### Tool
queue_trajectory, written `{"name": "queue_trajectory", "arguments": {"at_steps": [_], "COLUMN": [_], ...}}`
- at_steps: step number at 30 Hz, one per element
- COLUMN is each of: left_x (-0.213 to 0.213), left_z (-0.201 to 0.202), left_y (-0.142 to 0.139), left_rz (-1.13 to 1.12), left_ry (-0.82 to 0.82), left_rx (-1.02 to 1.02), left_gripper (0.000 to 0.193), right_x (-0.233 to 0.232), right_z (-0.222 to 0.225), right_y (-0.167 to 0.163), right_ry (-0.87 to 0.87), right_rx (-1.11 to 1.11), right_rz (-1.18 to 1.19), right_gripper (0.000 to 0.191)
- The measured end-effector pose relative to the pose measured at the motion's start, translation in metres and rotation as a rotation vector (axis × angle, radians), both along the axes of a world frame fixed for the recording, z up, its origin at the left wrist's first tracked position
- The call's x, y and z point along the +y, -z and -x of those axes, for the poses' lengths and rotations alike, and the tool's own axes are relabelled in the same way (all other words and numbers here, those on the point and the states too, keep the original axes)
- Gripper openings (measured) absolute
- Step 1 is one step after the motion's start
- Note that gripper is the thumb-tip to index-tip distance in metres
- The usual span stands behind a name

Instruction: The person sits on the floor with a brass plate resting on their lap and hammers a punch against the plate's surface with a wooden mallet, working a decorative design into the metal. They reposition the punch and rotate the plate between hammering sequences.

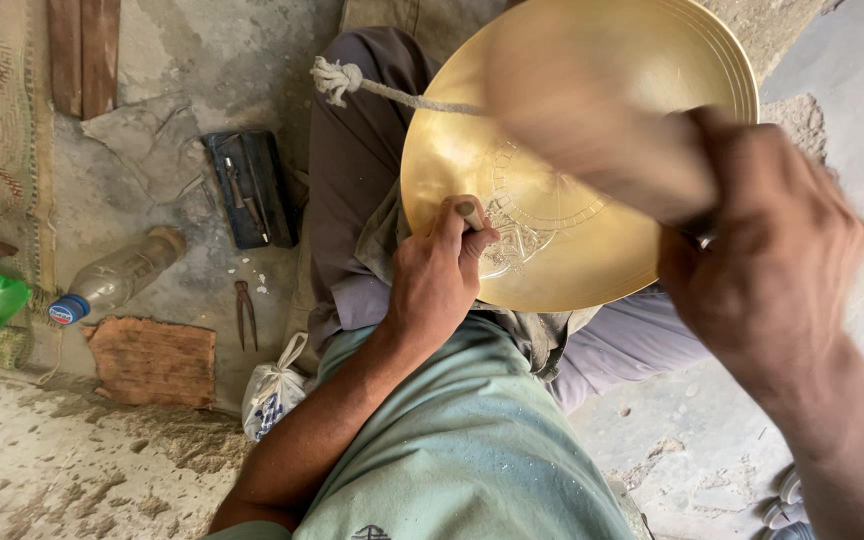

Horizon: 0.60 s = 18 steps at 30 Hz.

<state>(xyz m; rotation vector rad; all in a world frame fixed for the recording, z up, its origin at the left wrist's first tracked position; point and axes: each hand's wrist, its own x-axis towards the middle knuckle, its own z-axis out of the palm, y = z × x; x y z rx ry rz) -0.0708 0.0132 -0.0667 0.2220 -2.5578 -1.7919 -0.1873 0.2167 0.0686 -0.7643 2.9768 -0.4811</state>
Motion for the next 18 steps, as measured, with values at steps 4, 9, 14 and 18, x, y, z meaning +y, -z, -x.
{"name": "queue_trajectory", "arguments": {"at_steps": [4, 9, 14, 18], "left_x": [0.001, 0.001, 0.001, 0.001], "left_z": [0.003, 0.004, 0.006, 0.009], "left_y": [0.001, 0.006, 0.003, -0.003], "left_rz": [0.057, 0.18, 0.051, 0.116], "left_ry": [0.012, 0.022, 0.073, 0.081], "left_rx": [0.02, 0.004, -0.046, -0.051], "left_gripper": [0.017, 0.021, 0.016, 0.017], "right_x": [0.008, 0.008, 0.004, 0.003], "right_z": [0.0, 0.003, 0.008, 0.009], "right_y": [0.002, 0.007, 0.0, -0.004], "right_ry": [-0.185, -0.133, -0.022, -0.221], "right_rx": [0.223, 0.127, -0.076, 0.288], "right_rz": [-0.338, -0.208, 0.058, -0.406], "right_gripper": [0.022, 0.026, 0.024, 0.014]}}
